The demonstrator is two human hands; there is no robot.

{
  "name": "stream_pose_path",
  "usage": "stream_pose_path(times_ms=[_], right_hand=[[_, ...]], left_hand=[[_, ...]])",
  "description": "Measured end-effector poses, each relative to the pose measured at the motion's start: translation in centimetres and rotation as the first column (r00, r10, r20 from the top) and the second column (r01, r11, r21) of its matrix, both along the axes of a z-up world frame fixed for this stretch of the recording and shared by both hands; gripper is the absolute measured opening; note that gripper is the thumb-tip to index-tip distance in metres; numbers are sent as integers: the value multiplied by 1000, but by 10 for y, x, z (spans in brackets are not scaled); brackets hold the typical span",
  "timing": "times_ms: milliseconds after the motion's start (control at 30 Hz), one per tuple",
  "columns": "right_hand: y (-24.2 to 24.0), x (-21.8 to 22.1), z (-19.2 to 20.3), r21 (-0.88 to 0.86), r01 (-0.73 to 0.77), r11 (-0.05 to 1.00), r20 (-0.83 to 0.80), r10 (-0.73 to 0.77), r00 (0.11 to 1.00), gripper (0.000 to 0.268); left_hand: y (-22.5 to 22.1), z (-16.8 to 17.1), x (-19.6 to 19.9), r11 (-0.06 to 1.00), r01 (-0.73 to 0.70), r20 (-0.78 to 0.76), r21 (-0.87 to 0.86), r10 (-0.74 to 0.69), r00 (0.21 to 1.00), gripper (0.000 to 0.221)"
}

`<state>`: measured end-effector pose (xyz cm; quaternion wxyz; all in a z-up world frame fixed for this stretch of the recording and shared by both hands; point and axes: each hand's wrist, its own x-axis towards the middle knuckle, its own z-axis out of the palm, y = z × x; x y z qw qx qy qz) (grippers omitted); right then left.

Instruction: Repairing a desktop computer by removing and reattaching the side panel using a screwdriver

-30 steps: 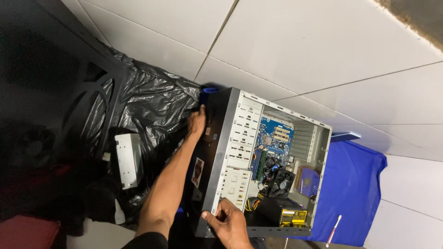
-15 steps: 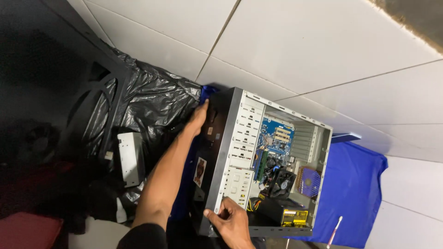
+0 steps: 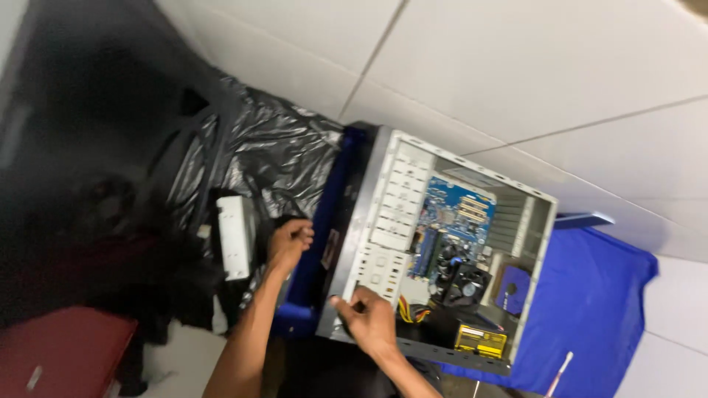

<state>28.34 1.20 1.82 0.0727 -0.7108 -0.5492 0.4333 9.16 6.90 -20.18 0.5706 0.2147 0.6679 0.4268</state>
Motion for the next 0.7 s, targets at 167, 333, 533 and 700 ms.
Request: stream_pose_path(times_ms=[167,333,533,700], right_hand=[[-5,18,27,24,78,997,-103,-76,992,45],[-4,22,46,37,90,995,-110,-85,990,48],[2,9,36,-29,96,995,-109,-98,989,44],[6,1,24,-52,65,997,-34,-67,997,43]], left_hand=[[-56,-4,10,990,21,-69,-136,-31,997,36],[-53,-34,28,897,420,-544,140,-285,789,40],[-4,-13,27,647,729,-556,-225,-700,449,38],[-2,-10,24,816,575,-719,-56,-433,544,19]])
